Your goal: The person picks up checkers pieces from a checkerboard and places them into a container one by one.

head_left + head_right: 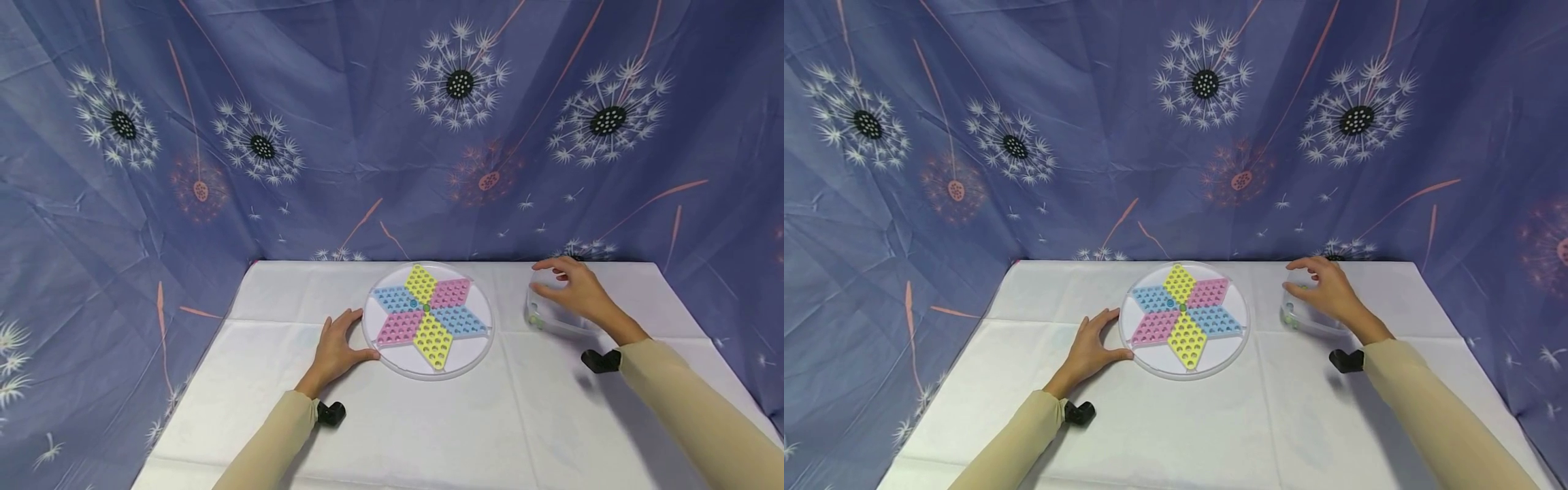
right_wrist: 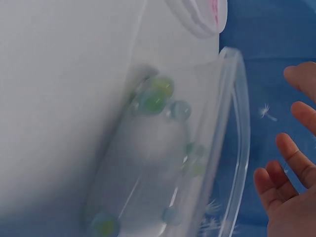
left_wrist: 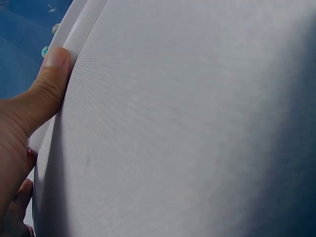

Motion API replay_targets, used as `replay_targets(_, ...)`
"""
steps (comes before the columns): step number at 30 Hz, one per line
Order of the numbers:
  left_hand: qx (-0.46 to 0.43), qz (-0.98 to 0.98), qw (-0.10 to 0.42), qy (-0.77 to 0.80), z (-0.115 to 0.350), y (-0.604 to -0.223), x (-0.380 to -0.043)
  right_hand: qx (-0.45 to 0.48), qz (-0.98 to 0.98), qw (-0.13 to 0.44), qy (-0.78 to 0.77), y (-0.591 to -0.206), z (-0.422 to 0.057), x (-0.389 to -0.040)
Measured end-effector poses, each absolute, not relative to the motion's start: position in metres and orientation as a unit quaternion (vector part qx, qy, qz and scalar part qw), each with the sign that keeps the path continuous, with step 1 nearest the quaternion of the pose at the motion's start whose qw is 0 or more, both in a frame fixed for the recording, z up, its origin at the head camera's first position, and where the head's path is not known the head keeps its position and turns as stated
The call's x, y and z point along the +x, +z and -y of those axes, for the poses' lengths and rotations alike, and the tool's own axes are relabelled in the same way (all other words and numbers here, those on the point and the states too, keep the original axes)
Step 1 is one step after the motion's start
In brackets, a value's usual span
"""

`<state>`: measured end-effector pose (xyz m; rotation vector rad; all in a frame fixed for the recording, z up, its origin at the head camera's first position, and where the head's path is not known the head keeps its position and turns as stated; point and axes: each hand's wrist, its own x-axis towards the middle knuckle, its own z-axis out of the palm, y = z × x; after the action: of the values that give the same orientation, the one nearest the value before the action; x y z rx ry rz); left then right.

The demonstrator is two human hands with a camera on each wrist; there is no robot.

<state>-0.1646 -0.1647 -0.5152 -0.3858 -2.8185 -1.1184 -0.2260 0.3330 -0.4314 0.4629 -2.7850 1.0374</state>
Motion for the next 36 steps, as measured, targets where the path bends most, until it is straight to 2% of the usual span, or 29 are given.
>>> replay_targets(10, -0.122, 0.922, 0.043, -0.365, 0.165, -0.516, -0.165, 0.187, 0.916, 0.079, 0.347, -0.419, -0.302, -0.241)
replay_targets(26, -0.132, 0.922, 0.053, -0.36, 0.166, -0.516, -0.166, 0.203, 0.909, 0.043, 0.361, -0.41, -0.25, -0.257)
replay_targets(36, -0.122, 0.927, 0.037, -0.353, 0.165, -0.515, -0.166, 0.233, 0.895, 0.014, 0.379, -0.419, -0.21, -0.268)
